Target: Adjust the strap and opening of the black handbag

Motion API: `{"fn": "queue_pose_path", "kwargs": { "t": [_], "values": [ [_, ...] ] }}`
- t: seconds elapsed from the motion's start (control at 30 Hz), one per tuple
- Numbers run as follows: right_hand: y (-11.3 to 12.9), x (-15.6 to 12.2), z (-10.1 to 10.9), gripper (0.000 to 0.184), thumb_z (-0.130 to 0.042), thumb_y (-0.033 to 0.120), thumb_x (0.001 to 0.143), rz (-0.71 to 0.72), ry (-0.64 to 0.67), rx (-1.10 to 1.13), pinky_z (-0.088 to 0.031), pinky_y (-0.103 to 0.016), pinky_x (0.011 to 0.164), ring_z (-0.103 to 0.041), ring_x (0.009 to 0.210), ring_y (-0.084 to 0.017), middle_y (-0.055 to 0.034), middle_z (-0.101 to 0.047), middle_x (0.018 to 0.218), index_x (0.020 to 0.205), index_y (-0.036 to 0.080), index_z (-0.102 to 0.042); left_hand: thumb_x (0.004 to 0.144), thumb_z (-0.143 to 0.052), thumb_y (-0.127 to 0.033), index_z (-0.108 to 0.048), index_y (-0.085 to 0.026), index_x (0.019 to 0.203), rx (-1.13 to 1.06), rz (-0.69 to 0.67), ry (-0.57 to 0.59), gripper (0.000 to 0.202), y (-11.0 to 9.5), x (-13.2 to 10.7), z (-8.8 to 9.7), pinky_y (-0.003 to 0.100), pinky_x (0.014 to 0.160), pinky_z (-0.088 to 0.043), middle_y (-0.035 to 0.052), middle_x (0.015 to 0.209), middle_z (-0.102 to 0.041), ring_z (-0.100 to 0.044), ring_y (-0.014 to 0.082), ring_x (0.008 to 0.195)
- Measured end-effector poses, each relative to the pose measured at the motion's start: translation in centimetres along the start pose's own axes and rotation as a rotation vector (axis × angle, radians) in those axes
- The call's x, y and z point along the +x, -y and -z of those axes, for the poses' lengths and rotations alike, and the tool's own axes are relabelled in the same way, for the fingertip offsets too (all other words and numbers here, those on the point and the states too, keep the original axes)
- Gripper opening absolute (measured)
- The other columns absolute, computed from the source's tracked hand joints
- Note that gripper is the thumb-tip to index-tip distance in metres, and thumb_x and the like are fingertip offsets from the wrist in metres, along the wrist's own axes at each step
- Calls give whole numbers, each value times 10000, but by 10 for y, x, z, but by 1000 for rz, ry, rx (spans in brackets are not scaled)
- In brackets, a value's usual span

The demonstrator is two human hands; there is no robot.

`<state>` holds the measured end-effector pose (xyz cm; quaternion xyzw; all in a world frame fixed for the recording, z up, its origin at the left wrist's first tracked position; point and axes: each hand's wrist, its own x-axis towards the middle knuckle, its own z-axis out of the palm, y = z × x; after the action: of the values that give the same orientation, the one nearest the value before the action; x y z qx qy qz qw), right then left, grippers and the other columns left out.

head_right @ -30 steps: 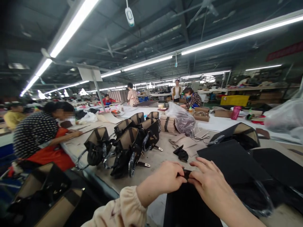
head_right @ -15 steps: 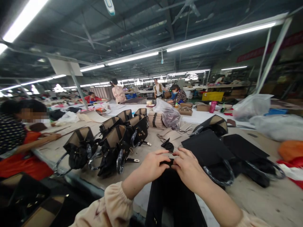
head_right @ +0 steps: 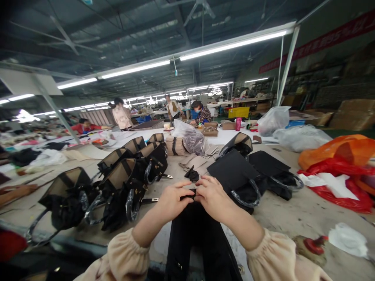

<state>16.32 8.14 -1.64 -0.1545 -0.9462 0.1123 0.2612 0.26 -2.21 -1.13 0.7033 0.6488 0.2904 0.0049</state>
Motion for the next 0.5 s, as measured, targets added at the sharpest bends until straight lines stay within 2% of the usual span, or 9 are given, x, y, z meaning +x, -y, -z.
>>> {"fn": "queue_pose_path", "kwargs": {
  "t": [0.17,0.27,0.33,0.5],
  "values": [
    [3,0,3,130,-588,208,817,-1,-14,41,-375,-444,976,-429,1153,-254,-51,-627,1044,721,215,-676,770,-635,-224,-723,-265,851,9,0,31,127,-5,2,3,301,944,-452,7,1208,-606,-602,164,1020],
    [5,-1,5,127,-578,201,815,-1,-27,83,-407,-399,947,-476,1107,-225,-52,-622,1036,716,219,-657,780,-617,-205,-724,-236,800,9,5,50,114,-7,4,5,283,904,-461,20,1096,-663,-615,163,978],
    [5,-3,6,55,-602,196,783,-34,-28,113,-431,-371,914,-514,1062,-210,-48,-609,1065,788,228,-647,784,-602,-178,-721,-213,786,14,15,54,124,-7,6,5,272,875,-463,30,1015,-687,-624,162,934],
    [-2,-9,5,473,-637,188,700,-277,-22,204,-487,-307,780,-616,847,-172,-56,-615,1094,1164,207,-545,779,-610,-204,-703,-184,747,70,110,43,100,-5,11,4,255,717,-455,22,804,-690,-617,152,744]
  ]
}}
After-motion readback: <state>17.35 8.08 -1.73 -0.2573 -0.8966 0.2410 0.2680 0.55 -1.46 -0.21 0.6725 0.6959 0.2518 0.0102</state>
